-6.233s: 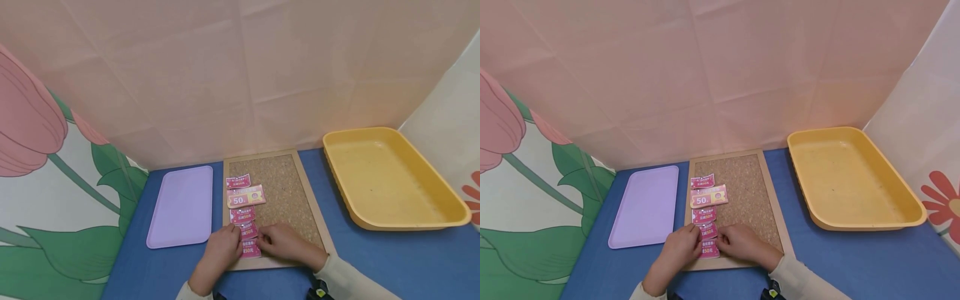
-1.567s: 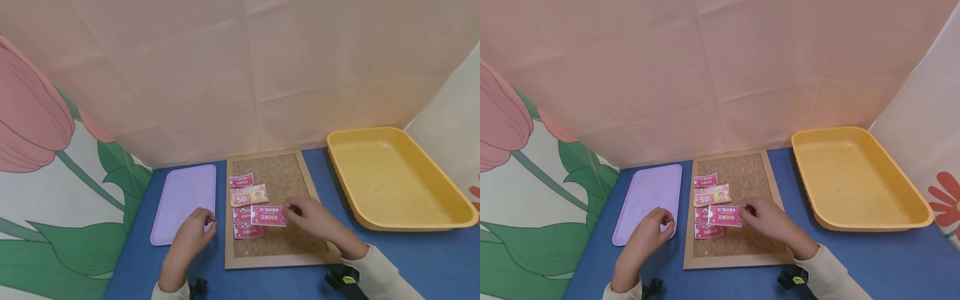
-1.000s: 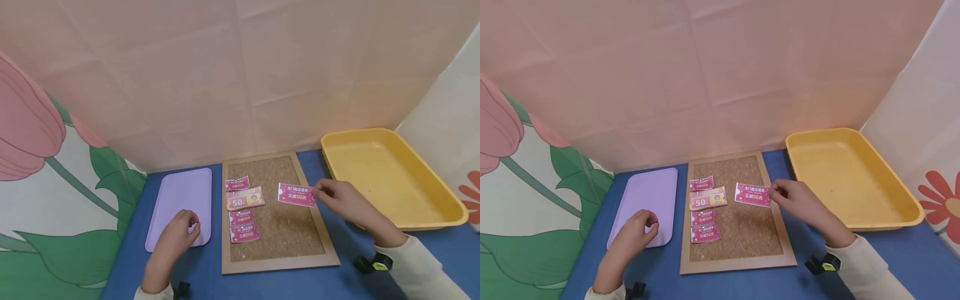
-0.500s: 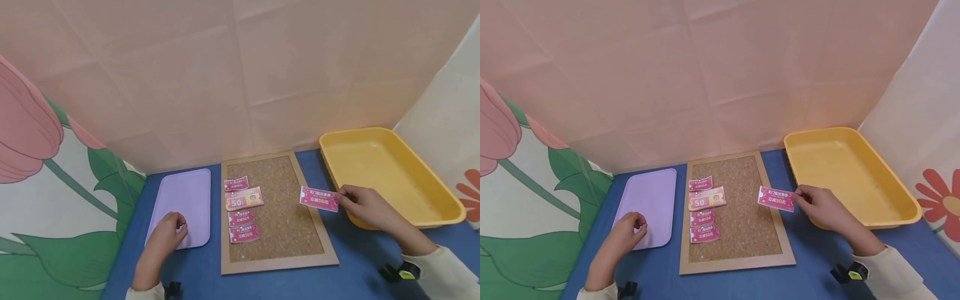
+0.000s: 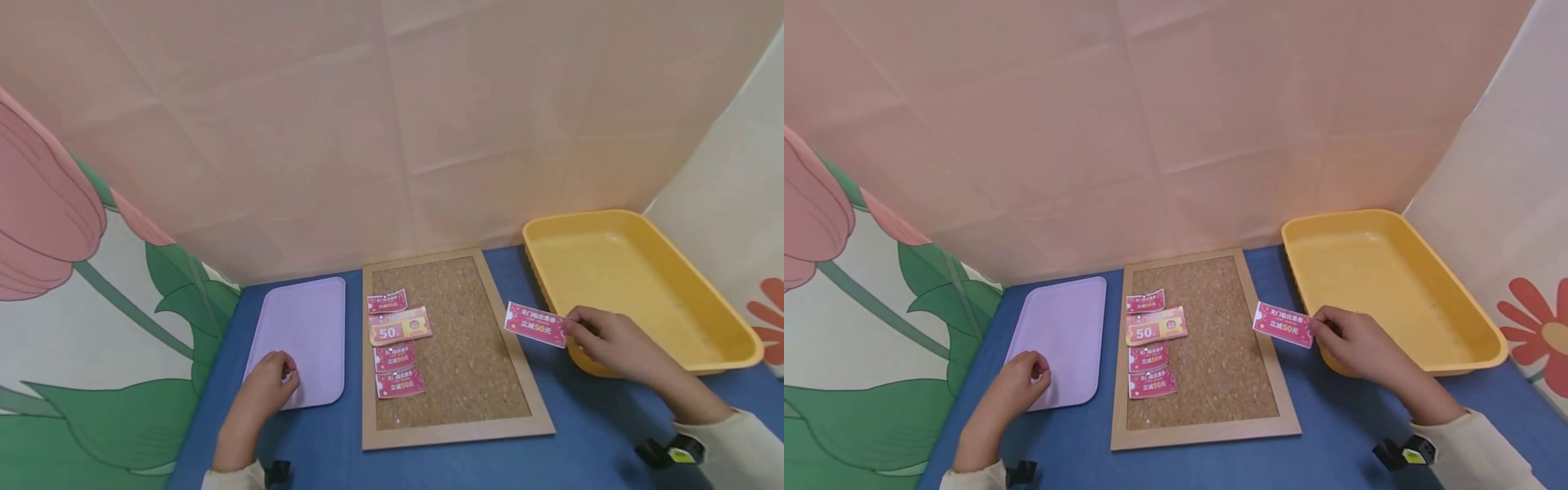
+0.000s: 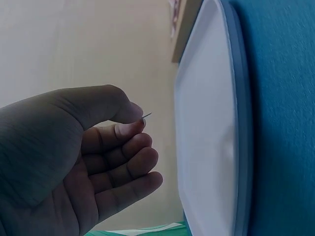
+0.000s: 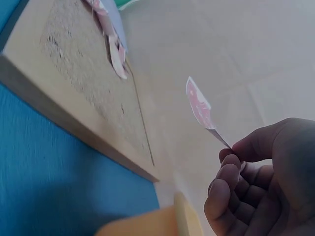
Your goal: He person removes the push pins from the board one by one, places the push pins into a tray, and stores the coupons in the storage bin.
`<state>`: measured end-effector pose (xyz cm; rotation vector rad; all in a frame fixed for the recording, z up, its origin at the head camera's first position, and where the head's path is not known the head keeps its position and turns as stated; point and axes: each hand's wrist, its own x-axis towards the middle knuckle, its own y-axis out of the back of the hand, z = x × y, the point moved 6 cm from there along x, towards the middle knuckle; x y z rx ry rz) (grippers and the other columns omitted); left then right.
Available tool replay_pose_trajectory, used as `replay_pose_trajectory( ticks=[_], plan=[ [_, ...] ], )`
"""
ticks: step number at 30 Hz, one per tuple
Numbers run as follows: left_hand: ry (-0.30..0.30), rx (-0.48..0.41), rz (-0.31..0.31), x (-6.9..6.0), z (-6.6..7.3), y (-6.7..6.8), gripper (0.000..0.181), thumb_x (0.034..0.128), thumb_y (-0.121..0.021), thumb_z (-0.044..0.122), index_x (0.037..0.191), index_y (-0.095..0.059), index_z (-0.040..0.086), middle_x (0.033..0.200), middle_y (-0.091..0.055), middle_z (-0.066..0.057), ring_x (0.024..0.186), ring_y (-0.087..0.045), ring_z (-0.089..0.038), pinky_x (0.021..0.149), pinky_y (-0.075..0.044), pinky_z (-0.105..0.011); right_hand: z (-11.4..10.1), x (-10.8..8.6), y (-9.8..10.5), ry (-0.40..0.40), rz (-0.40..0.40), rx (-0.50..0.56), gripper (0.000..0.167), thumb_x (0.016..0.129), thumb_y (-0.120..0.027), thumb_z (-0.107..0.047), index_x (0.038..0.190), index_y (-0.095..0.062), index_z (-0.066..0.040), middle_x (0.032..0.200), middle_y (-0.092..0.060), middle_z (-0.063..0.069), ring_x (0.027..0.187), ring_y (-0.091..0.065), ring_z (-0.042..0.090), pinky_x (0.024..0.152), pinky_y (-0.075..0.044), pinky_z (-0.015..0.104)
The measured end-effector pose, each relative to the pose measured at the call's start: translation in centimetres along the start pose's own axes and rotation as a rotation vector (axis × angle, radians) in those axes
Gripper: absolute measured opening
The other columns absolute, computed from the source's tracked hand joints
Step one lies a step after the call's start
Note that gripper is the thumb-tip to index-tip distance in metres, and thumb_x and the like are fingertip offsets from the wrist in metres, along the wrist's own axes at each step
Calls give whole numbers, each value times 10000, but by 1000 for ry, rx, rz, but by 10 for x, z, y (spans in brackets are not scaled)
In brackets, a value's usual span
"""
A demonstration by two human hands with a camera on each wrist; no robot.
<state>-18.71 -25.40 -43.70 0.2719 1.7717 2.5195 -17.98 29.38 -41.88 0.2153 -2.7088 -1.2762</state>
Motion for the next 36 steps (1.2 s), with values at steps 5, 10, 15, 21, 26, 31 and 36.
replay_pose_trajectory(
  ticks=[5,10,15,21,26,31,36],
  plan=[
    [21,2,-11,1,-6,-2,94,809,-674,65,790,-582,60,752,-528,-36,700,-515,-172,658,-468,-375,10,-1,12,27,40,13,158,980,-591,-289,948,-623,-138,605,-490,-15,491,-463,130,427,-353,258],
    [36,16,-18,2,-12,-4,103,809,-675,69,790,-574,68,756,-525,-33,704,-518,-178,661,-472,-381,23,-1,23,13,58,7,172,995,-559,-304,961,-607,-143,623,-505,-5,486,-448,151,412,-338,264],
    [51,18,-45,6,-17,-8,102,821,-670,84,802,-570,79,770,-517,-33,706,-500,-177,661,-459,-370,33,-1,29,10,74,0,187,1008,-529,-301,958,-596,-134,634,-515,-3,481,-432,159,412,-326,265],
    [59,9,-61,7,-19,-12,106,825,-672,86,801,-570,70,772,-516,-37,712,-503,-183,680,-465,-383,44,0,35,3,98,-14,215,1015,-517,-297,943,-603,-114,636,-509,3,476,-425,157,410,-323,271],
    [66,12,-64,7,-21,-14,109,826,-670,87,798,-567,65,770,-517,-42,713,-507,-190,685,-470,-392,53,-2,40,-9,118,-32,243,1016,-515,-301,911,-608,-104,628,-512,2,476,-438,154,422,-327,280],
    [71,15,-66,7,-22,-15,108,824,-667,88,797,-565,65,770,-516,-41,709,-507,-190,675,-468,-387,61,-3,46,-40,120,-44,265,1018,-507,-314,923,-613,-91,640,-525,15,503,-462,156,442,-343,283],
    [70,30,-58,6,-21,-13,102,829,-662,72,798,-567,58,759,-508,-41,692,-499,-185,658,-461,-380,66,-5,48,-60,117,-63,285,1018,-503,-324,922,-617,-81,643,-527,29,506,-466,153,446,-350,284]
  ],
)
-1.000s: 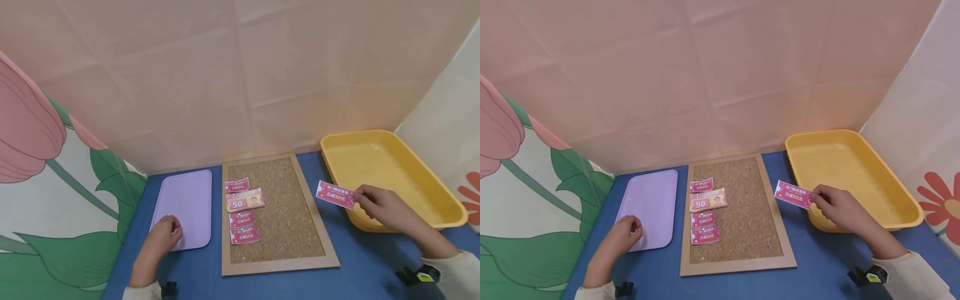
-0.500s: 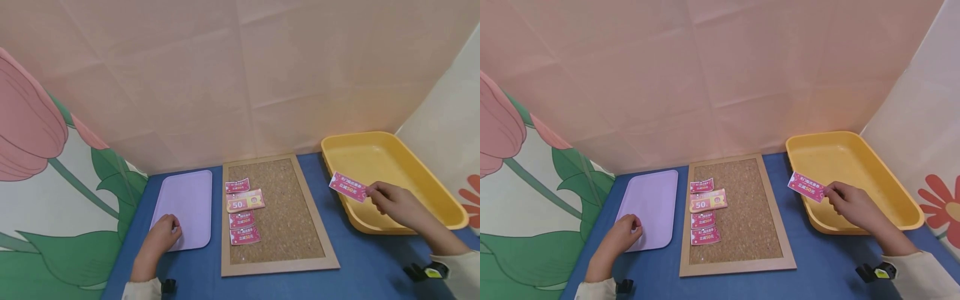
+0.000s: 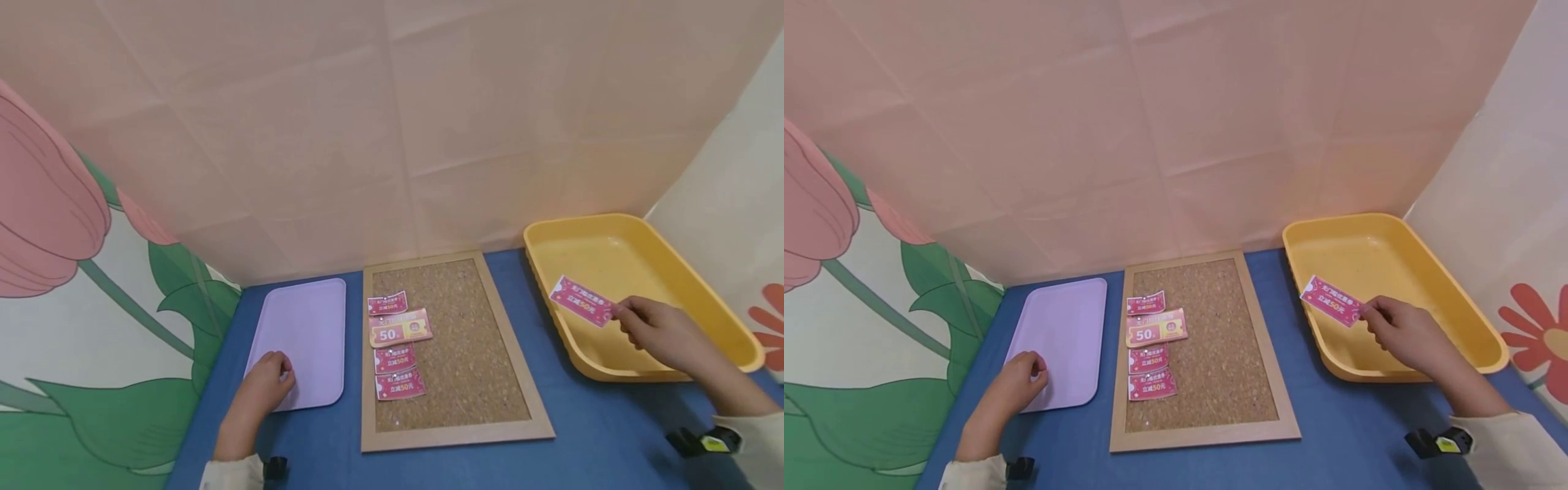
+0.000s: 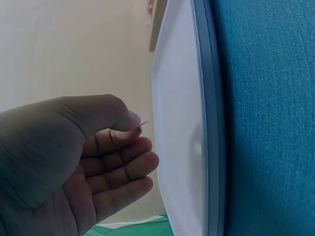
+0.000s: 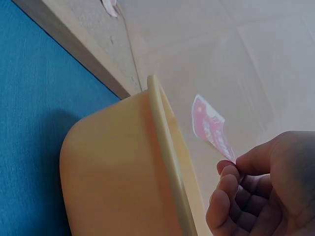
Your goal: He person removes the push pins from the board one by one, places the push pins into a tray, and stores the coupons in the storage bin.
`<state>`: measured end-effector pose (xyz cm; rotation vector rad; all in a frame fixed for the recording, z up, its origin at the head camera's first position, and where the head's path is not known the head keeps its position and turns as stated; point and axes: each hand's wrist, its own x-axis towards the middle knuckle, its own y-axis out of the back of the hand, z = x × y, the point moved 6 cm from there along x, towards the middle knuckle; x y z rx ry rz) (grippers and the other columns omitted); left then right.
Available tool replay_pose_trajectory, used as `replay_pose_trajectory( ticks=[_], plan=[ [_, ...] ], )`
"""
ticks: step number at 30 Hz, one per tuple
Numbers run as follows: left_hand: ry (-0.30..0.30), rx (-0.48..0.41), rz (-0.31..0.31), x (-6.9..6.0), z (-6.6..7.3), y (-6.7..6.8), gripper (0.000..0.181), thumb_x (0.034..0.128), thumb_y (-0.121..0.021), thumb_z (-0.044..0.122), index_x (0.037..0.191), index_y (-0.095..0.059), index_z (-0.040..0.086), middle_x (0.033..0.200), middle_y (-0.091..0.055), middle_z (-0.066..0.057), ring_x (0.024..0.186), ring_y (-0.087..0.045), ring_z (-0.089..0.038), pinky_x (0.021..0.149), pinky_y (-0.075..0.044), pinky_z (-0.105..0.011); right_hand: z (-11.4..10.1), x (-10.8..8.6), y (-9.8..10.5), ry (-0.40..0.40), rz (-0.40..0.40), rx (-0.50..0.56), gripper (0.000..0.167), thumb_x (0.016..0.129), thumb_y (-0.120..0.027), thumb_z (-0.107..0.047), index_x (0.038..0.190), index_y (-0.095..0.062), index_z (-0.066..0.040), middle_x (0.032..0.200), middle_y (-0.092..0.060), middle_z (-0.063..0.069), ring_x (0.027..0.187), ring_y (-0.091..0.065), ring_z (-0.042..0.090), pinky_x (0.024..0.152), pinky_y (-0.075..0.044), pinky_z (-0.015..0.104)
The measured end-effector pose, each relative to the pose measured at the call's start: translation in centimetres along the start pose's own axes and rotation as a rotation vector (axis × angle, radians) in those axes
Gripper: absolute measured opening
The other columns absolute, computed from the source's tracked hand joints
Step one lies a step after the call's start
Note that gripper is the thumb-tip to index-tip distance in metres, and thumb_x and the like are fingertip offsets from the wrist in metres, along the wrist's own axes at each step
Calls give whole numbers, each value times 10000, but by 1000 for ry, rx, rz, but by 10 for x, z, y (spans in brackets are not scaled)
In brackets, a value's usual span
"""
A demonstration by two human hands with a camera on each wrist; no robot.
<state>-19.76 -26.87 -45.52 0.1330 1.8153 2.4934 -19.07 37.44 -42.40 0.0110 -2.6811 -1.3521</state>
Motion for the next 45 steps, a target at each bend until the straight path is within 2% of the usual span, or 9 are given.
replay_pose_trajectory(
  ticks=[8,15,24,33,38,45],
  plan=[
    [-3,13,27,1,-2,-1,94,833,-653,50,792,-569,53,742,-499,-41,671,-488,-180,638,-454,-364,6,-2,2,-11,10,-8,279,1016,-510,-317,951,-615,-66,660,-530,35,516,-471,151,436,-359,284],
    [-4,10,29,1,-2,-3,101,837,-656,48,790,-567,50,749,-506,-45,686,-503,-187,654,-465,-377,14,-7,1,-52,-17,-16,315,1017,-500,-349,998,-606,-53,689,-543,54,527,-472,155,438,-366,282],
    [2,11,36,3,-6,-8,90,836,-648,41,795,-568,50,752,-503,-46,683,-503,-197,651,-467,-386,25,-13,-1,-75,-13,-39,332,1013,-500,-369,973,-611,-59,672,-537,32,528,-485,153,452,-380,285],
    [-5,9,37,2,-6,-14,83,839,-641,42,792,-574,54,766,-516,-47,697,-512,-195,673,-469,-390,27,-12,-3,-100,-12,-46,377,1009,-491,-406,992,-609,-48,673,-543,47,531,-487,158,442,-387,285],
    [-14,8,65,2,-7,-15,89,826,-648,34,783,-572,54,765,-519,-53,700,-515,-204,676,-468,-402,25,-13,-5,-79,-11,-36,352,1014,-496,-378,1011,-601,-42,678,-542,43,528,-493,150,447,-392,286],
    [-2,3,55,1,-10,-17,101,836,-666,58,796,-573,56,768,-515,-48,697,-510,-199,670,-464,-394,22,-12,-6,-70,-21,-30,354,1020,-487,-367,1026,-597,-31,680,-544,41,526,-497,141,453,-397,283]
  ],
)
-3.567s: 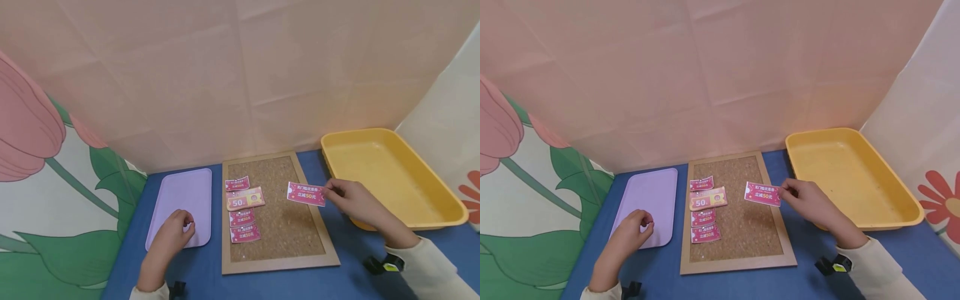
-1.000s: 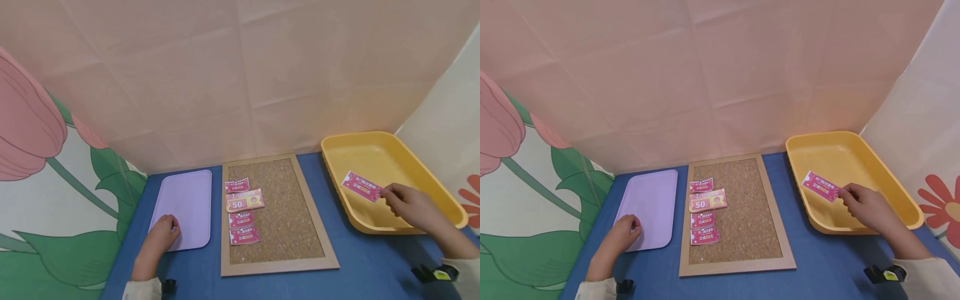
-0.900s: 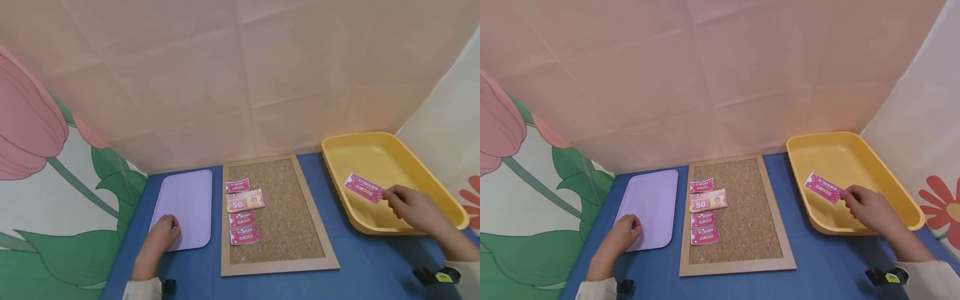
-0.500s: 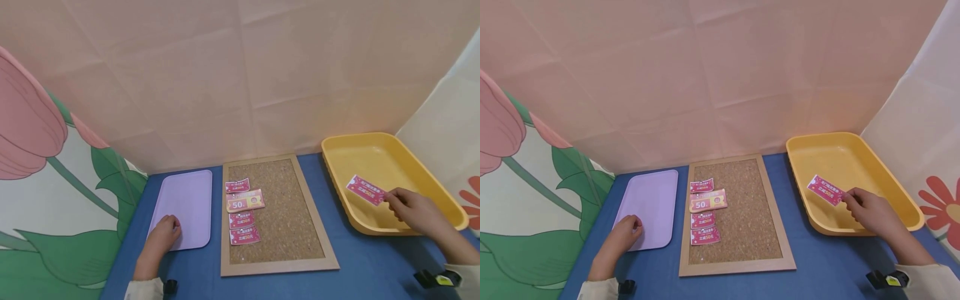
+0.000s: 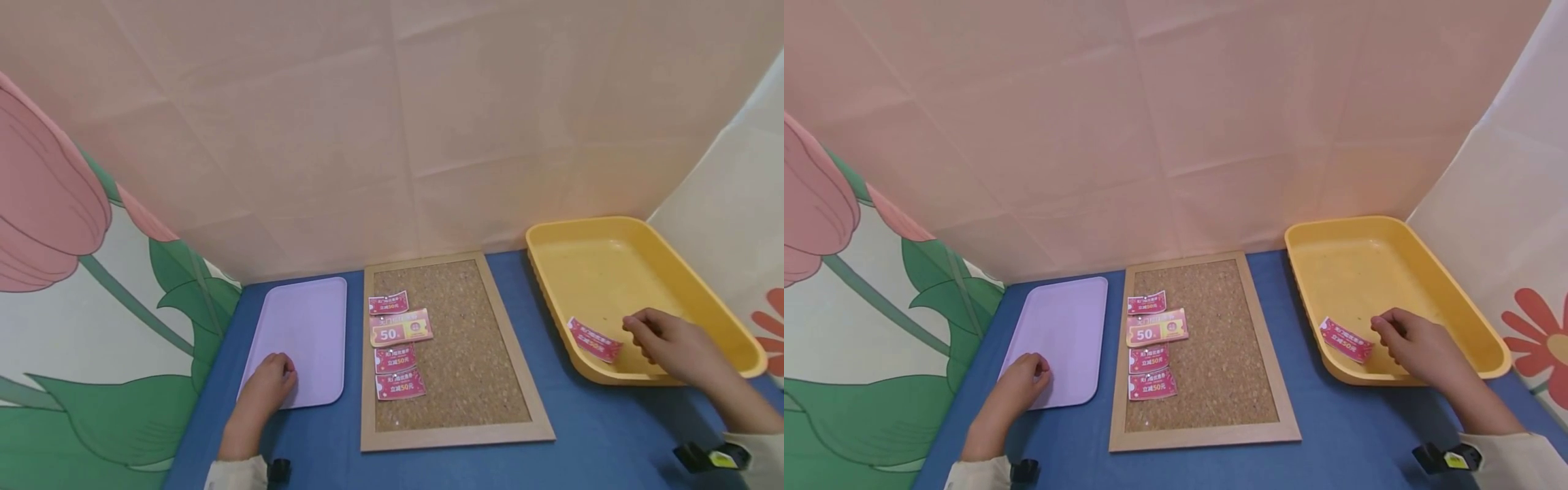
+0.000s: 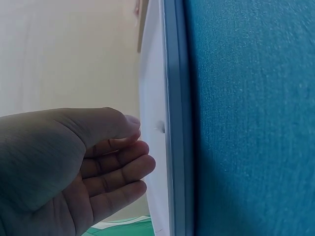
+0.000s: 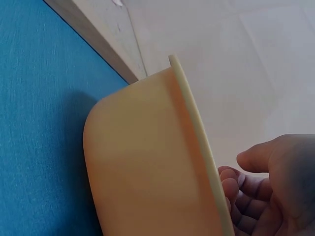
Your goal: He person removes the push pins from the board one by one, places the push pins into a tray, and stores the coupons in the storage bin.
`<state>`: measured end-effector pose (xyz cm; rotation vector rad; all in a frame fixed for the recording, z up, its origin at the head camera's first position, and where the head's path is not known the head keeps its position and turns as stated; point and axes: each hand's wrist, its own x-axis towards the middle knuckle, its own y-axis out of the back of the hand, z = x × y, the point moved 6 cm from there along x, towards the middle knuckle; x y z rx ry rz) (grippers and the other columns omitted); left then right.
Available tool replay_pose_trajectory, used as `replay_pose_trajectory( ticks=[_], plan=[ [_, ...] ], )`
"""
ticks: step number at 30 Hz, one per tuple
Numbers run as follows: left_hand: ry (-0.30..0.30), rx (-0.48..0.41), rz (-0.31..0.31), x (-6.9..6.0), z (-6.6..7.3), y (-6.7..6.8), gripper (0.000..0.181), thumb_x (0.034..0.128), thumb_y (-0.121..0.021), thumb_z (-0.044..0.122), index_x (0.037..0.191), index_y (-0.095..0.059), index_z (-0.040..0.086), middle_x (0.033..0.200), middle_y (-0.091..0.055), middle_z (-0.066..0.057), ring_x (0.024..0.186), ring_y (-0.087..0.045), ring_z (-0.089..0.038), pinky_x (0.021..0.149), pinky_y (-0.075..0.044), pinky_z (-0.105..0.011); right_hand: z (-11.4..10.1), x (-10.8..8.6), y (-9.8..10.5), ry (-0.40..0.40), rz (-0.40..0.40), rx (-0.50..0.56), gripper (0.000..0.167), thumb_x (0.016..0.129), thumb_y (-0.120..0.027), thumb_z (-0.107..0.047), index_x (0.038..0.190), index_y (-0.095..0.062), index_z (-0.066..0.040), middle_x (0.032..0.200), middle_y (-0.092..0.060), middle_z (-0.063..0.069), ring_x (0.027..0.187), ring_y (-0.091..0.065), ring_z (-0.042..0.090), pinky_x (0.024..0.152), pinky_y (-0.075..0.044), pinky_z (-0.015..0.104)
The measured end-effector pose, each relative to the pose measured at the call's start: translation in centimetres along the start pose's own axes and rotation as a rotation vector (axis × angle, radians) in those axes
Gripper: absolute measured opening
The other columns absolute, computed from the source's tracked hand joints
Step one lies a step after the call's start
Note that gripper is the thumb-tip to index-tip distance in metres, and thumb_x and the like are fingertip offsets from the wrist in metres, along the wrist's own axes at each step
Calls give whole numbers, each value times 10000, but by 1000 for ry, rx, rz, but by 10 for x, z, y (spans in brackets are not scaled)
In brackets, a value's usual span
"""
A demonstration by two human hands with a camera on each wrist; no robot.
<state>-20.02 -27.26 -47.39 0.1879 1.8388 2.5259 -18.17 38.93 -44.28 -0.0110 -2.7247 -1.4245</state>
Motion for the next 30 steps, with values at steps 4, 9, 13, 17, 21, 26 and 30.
replay_pose_trajectory(
  ticks=[4,9,13,17,21,26,30],
  plan=[
    [-4,-5,0,-3,2,0,119,842,-688,73,802,-577,56,764,-515,-45,697,-519,-200,677,-469,-396,-4,0,0,-3,-1,0,358,1020,-482,-375,1027,-599,-37,682,-544,38,528,-495,137,455,-392,283],
    [-12,-9,1,-6,8,4,103,855,-681,73,828,-583,54,792,-531,-49,718,-535,-201,689,-477,-399,-16,-2,2,21,20,12,313,1017,-495,-362,1015,-599,-67,675,-541,30,531,-490,136,459,-377,284],
    [-25,-20,3,-7,21,10,92,874,-679,94,883,-601,46,846,-555,-60,767,-558,-211,728,-487,-407,-35,-2,3,64,53,30,252,1009,-521,-340,990,-603,-103,662,-542,15,535,-495,130,462,-369,285],
    [-51,-34,17,-6,43,16,126,875,-697,116,930,-624,30,874,-568,-71,800,-579,-222,762,-505,-409,-59,-2,-3,118,82,59,190,1000,-547,-315,983,-607,-135,652,-545,2,538,-499,128,469,-368,282],
    [-80,-35,49,-5,66,20,150,876,-709,136,962,-638,36,916,-590,-83,840,-598,-229,786,-516,-401,-83,-3,-11,165,85,94,132,988,-576,-280,979,-610,-153,640,-531,-17,528,-492,126,471,-364,277],
    [-111,-45,49,-2,101,20,214,881,-724,199,1030,-645,66,1011,-617,-83,911,-623,-213,816,-536,-381,-112,3,-16,190,61,129,151,990,-573,-294,980,-613,-149,657,-537,-1,545,-506,136,468,-391,272],
    [-161,-32,22,0,128,15,259,875,-735,238,1066,-654,82,1041,-622,-68,940,-627,-200,810,-538,-376,-134,9,-24,226,28,148,156,1003,-545,-308,975,-596,-163,661,-532,3,559,-511,138,477,-402,272]
  ],
)
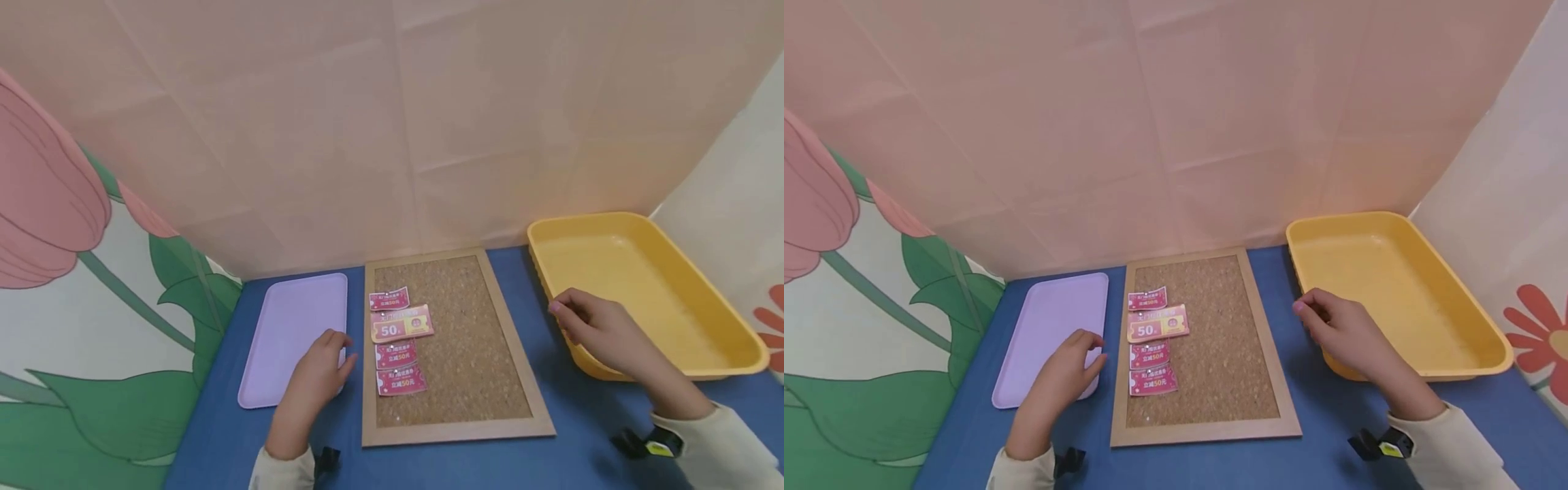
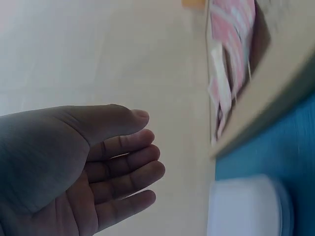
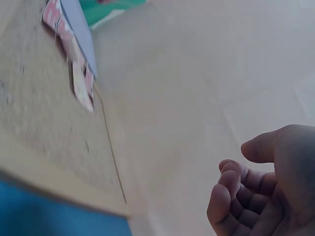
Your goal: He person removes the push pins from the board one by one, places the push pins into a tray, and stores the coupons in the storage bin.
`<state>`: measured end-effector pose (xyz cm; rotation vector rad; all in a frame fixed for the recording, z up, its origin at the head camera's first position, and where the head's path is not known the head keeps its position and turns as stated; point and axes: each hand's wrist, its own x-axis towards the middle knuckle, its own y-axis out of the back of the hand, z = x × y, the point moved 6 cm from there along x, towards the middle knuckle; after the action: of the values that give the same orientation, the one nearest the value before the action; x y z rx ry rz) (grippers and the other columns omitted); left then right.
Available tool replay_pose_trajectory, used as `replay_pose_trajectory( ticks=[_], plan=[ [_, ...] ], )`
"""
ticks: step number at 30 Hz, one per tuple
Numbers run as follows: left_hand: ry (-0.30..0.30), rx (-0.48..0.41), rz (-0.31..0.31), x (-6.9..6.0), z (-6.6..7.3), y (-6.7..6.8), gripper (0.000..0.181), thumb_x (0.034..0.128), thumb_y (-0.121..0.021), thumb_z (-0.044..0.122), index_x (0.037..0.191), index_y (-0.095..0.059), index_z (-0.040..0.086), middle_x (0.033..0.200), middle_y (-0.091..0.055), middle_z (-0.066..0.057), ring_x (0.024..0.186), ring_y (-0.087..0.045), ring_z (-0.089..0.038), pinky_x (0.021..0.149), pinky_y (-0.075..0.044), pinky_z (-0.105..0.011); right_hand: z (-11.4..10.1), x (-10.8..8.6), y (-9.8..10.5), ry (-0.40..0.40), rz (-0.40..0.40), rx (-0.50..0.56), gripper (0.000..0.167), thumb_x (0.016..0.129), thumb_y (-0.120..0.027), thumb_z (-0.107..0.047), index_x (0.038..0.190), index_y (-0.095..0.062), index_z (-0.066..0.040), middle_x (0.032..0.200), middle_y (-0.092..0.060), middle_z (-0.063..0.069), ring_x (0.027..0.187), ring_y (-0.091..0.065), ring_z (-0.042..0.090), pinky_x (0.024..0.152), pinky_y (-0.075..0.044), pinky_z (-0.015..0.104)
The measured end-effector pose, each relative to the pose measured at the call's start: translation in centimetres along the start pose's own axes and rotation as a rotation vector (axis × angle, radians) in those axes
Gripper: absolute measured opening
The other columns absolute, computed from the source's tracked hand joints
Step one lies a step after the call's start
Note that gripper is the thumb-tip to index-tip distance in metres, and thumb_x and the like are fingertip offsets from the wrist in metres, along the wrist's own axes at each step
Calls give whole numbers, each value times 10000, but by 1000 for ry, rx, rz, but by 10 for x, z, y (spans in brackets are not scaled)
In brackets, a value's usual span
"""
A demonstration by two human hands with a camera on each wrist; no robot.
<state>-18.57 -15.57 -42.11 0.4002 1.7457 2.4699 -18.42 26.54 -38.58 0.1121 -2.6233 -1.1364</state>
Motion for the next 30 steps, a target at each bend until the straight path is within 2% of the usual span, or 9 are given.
replay_pose_trajectory(
  ticks=[3,9,16,20,30],
  plan=[
    [-38,25,-32,4,14,-7,267,876,-729,249,1081,-668,89,1049,-633,-63,961,-628,-205,794,-537,-387,-15,5,-12,50,-36,41,121,1008,-540,-272,981,-597,-169,658,-526,-13,560,-505,133,480,-394,271],
    [-76,29,-131,7,35,-25,303,886,-715,275,1128,-678,97,1102,-644,-66,1002,-626,-209,798,-537,-393,-35,14,-46,128,-143,128,97,1002,-554,-260,975,-628,-203,694,-551,-39,591,-522,114,495,-421,260],
    [-115,47,-190,6,52,-41,337,868,-739,289,1145,-674,108,1121,-643,-63,1005,-618,-216,805,-535,-403,-48,16,-92,155,-263,186,150,990,-562,-339,1046,-657,-237,946,-659,-102,865,-623,110,725,-532,298],
    [-136,55,-188,7,56,-47,300,866,-738,274,1116,-676,121,1084,-645,-45,984,-612,-201,811,-529,-386,-54,17,-117,120,-318,221,204,990,-546,-387,1090,-660,-250,1045,-674,-42,960,-618,105,790,-525,311],
    [-126,68,-201,10,52,-62,252,866,-731,286,1041,-669,116,990,-637,-27,881,-582,-167,768,-521,-360,-71,21,-162,81,-355,279,248,979,-592,-291,1153,-668,-132,1030,-675,-18,917,-613,101,798,-513,310]
  ],
)
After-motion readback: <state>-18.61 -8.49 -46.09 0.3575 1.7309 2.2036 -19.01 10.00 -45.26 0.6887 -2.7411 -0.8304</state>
